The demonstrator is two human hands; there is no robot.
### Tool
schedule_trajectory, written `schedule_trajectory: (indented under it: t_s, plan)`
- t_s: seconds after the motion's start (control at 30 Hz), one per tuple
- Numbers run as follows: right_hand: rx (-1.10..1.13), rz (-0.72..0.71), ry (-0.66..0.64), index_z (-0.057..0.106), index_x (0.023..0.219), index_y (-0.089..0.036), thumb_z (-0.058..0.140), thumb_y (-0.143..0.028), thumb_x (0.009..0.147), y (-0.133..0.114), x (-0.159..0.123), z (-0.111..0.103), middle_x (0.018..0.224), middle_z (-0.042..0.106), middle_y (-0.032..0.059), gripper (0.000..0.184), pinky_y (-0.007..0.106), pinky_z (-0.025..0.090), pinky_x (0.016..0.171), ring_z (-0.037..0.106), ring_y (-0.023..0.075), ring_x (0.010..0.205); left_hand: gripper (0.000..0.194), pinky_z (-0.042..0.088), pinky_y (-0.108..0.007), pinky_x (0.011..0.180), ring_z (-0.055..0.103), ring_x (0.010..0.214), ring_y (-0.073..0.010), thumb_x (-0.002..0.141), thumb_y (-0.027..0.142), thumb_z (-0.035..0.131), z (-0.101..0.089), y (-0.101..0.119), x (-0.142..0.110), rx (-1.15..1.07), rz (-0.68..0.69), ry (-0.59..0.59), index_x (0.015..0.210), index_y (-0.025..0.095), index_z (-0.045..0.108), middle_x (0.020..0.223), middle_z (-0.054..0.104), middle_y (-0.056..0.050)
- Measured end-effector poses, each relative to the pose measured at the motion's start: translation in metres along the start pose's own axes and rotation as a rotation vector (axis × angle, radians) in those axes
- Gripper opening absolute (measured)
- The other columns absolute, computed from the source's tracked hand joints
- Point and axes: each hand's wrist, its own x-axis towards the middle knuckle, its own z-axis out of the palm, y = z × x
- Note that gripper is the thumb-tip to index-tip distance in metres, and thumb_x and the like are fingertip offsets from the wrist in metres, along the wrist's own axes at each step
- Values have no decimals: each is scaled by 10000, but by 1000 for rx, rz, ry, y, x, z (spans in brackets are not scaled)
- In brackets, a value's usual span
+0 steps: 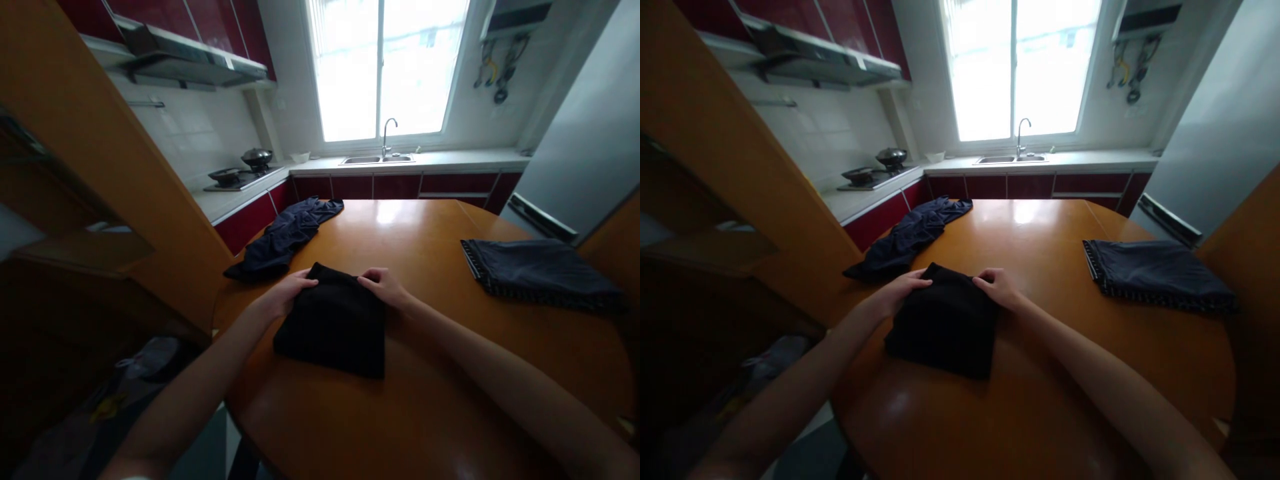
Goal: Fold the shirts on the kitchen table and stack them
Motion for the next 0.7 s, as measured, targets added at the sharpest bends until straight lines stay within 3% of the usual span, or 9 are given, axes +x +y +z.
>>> schedule_trajectory:
  t_s: [0.1, 0.2, 0.37, 0.53, 0.7]
  plan:
    - [-116, 11, 43, 740, 795, -182, 662, -345, 808, 7, 7, 16, 790, 745, 52, 182, 268, 484, 652, 670, 182, 734, 588, 579, -275, 740, 738, 818, -205, 723, 154, 792, -27, -25, 9, 8, -14, -40, 1284, 179, 618, 1055, 754, -93]
    - [-211, 6, 104, 743, 786, -200, 680, -305, 794, 8, 6, 23, 798, 750, 51, 123, 270, 488, 665, 681, 187, 750, 633, 576, -292, 817, 738, 932, -231, 734, 226, 838, -38, -40, 12, 10, 16, -90, 1321, 196, 603, 1153, 735, -110]
    - [-260, -10, 138, 741, 790, -204, 675, -306, 812, 3, -2, 20, 818, 756, 55, 123, 281, 488, 687, 684, 193, 764, 687, 575, -323, 876, 706, 1077, -267, 823, 408, 793, -31, -37, -2, 36, -14, -12, 1430, 227, 529, 1320, 667, -129]
    - [-279, 1, 148, 736, 792, -209, 672, -314, 820, 1, -4, 21, 817, 756, 52, 126, 287, 486, 691, 681, 194, 765, 981, 533, -375, 1000, 603, 1270, -279, 800, 390, 823, -23, -29, -32, 64, 54, -87, 1579, 422, 227, 1561, 451, -57]
    - [-290, -28, 195, 724, 795, -210, 660, -333, 841, 2, -7, 23, 819, 750, 51, 146, 304, 484, 715, 674, 197, 768, 751, 476, -391, 1073, 550, 1320, -315, 765, 373, 838, -15, -21, -53, 350, 112, -120, 1450, 281, 542, 1513, 510, -87]
